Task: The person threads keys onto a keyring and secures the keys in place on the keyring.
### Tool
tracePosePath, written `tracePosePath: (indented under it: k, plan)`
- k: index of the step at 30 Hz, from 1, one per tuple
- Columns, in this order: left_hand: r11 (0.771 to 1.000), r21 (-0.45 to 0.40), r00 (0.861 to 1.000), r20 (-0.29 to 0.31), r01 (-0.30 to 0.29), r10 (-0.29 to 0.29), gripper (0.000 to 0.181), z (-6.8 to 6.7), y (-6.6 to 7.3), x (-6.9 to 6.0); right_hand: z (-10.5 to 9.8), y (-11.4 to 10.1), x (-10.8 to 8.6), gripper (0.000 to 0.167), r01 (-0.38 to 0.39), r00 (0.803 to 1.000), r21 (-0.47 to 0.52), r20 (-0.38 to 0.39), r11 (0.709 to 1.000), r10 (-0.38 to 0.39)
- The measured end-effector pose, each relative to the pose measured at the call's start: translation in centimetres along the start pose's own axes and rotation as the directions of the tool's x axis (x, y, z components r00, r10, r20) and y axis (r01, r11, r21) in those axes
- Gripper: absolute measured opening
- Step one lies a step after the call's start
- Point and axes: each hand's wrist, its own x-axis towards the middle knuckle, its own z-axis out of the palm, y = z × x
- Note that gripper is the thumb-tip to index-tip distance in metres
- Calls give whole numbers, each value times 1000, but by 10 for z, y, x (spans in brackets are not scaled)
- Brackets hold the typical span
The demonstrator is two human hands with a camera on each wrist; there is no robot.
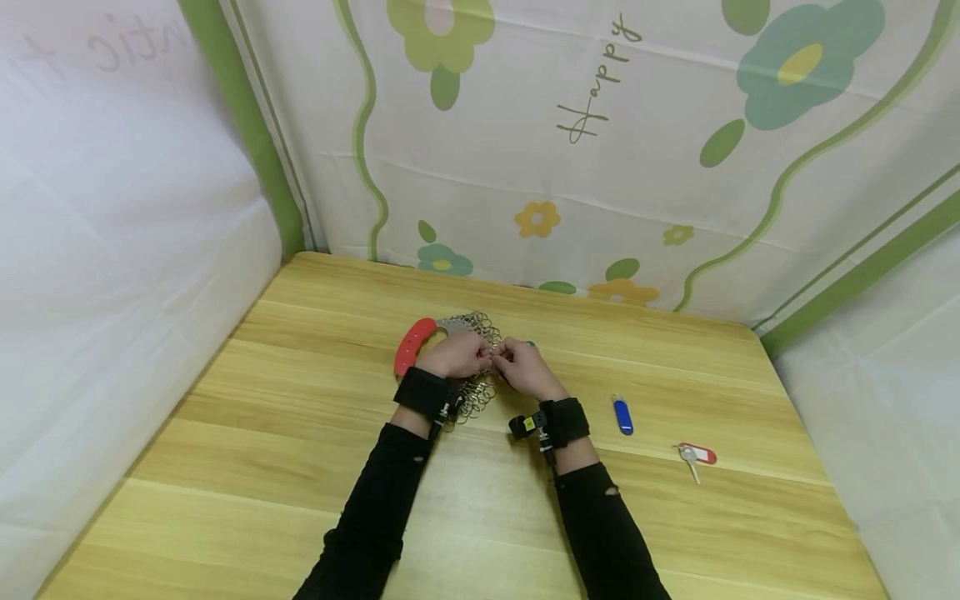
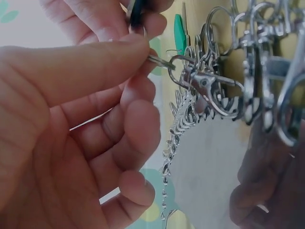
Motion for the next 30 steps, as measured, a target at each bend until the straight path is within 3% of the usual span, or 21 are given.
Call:
tracePosePath:
  k: [7,12,20,26,30]
  plan:
    - [999,-5,999,-8,-51,51,41,-7,3,2,-9,2,1,15,-17,995,37,97,999,13]
    - [998,-50,999,16,-29,30,44,-17,1,-7,-16,-1,2,17,34,988,-78,154,996,-21]
    - [993,115,999,40,-27,22,44,-33,-3,-27,-17,8,1,26,185,961,-262,251,947,-118]
    - [974,226,992,124,-18,-10,31,-37,-2,-39,-18,14,-2,24,306,940,-344,255,888,-226]
    - [969,242,989,149,-46,10,30,-38,-2,-45,-20,15,-3,24,328,937,-360,244,874,-251]
